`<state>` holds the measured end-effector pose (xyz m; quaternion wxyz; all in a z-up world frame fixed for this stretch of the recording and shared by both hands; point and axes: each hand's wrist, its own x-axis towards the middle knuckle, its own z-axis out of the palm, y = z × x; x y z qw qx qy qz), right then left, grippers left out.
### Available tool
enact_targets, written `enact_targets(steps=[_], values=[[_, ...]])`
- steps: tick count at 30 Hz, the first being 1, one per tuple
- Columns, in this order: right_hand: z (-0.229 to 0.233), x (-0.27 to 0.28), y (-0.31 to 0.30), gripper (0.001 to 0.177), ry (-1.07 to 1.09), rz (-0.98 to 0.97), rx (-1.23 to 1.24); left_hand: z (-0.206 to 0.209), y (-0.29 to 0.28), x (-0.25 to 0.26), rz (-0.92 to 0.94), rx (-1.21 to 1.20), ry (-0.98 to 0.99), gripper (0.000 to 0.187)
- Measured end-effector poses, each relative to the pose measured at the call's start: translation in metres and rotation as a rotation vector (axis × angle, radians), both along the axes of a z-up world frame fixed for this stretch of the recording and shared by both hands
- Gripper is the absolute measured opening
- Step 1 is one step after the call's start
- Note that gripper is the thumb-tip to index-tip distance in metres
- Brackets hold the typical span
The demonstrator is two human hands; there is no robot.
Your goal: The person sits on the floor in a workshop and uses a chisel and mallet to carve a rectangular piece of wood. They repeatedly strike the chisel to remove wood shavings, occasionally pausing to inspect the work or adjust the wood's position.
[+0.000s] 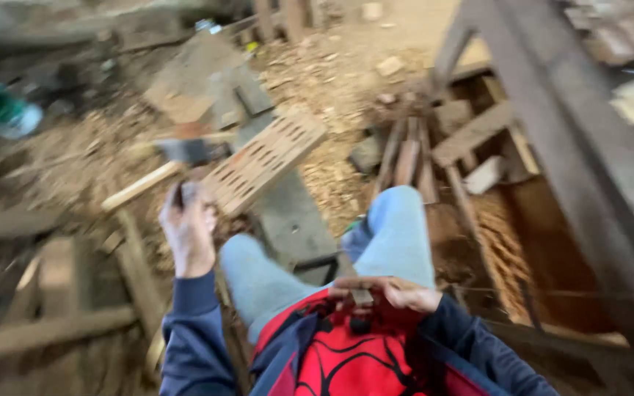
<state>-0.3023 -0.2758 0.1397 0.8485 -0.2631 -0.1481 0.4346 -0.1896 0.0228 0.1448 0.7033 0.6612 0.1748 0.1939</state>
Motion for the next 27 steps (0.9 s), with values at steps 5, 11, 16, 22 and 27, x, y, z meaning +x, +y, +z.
enact_targets(steps=[5, 11, 16, 22, 27], values=[[-0.043, 0.019, 0.024, 0.054, -0.282, -0.087, -0.665, -0.029, 0.020, -0.025, -0.067, 0.639, 0.302, 0.027], [-0.100, 0.045, 0.016, 0.028, -0.746, -0.337, -1.240, 0.004, 0.000, -0.053, -0.209, 0.680, 0.036, 0.020], [-0.118, 0.070, 0.037, 0.018, -0.855, -0.596, -1.040, -0.019, -0.002, -0.055, -0.329, 0.375, 0.165, 0.017], [-0.106, 0.086, 0.015, 0.033, -0.679, -0.930, -0.995, -0.007, -0.002, -0.058, -0.473, 0.533, 0.129, 0.014], [0.000, 0.096, 0.001, 0.012, -0.854, -0.686, -1.158, 0.027, 0.001, -0.056, -0.607, 1.180, -0.043, 0.019]])
